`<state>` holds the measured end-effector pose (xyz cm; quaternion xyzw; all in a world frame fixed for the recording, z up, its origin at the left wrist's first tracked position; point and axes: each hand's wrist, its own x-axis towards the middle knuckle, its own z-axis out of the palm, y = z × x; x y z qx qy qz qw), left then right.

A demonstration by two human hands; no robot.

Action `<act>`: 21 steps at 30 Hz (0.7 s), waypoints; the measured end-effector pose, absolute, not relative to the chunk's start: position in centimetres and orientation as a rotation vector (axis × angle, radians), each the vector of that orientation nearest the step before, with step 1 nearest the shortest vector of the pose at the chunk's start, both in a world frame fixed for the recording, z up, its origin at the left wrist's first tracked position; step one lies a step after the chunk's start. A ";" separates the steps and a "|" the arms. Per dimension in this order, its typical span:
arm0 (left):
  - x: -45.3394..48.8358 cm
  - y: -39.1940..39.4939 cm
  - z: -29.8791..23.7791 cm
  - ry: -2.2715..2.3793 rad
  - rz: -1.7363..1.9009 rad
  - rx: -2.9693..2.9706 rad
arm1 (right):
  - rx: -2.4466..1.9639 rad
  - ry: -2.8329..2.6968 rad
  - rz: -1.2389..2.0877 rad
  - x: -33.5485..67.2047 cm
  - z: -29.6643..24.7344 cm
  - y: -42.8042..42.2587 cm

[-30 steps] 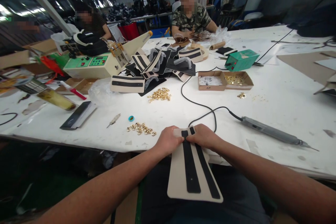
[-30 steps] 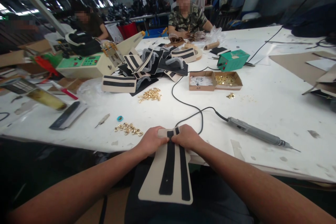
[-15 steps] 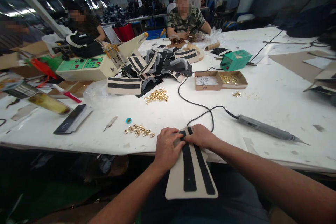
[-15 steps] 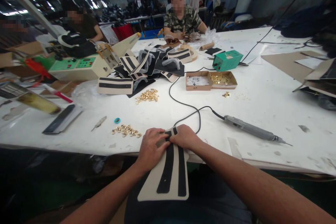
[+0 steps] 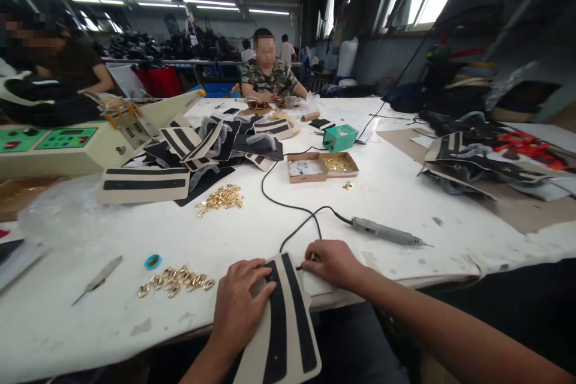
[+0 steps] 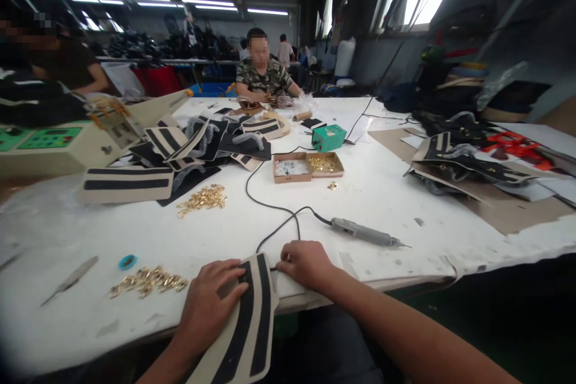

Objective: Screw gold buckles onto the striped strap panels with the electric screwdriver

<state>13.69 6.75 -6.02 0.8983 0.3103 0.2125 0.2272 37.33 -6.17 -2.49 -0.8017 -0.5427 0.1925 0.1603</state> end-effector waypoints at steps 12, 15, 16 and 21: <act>13.3 8.9 -8.9 0.744 0.731 2.650 | -2.350 -1.545 0.365 45.0 -0.5 -9.3; 13.3 9.3 -9.2 0.692 0.786 2.692 | -2.411 -1.312 0.250 49.4 0.2 -9.1; 13.3 9.4 -9.2 0.679 0.806 2.706 | -2.440 -1.226 0.213 51.2 0.1 -8.9; 13.3 9.8 -9.2 0.600 0.896 2.752 | -2.577 -0.897 0.113 59.7 -2.5 -8.3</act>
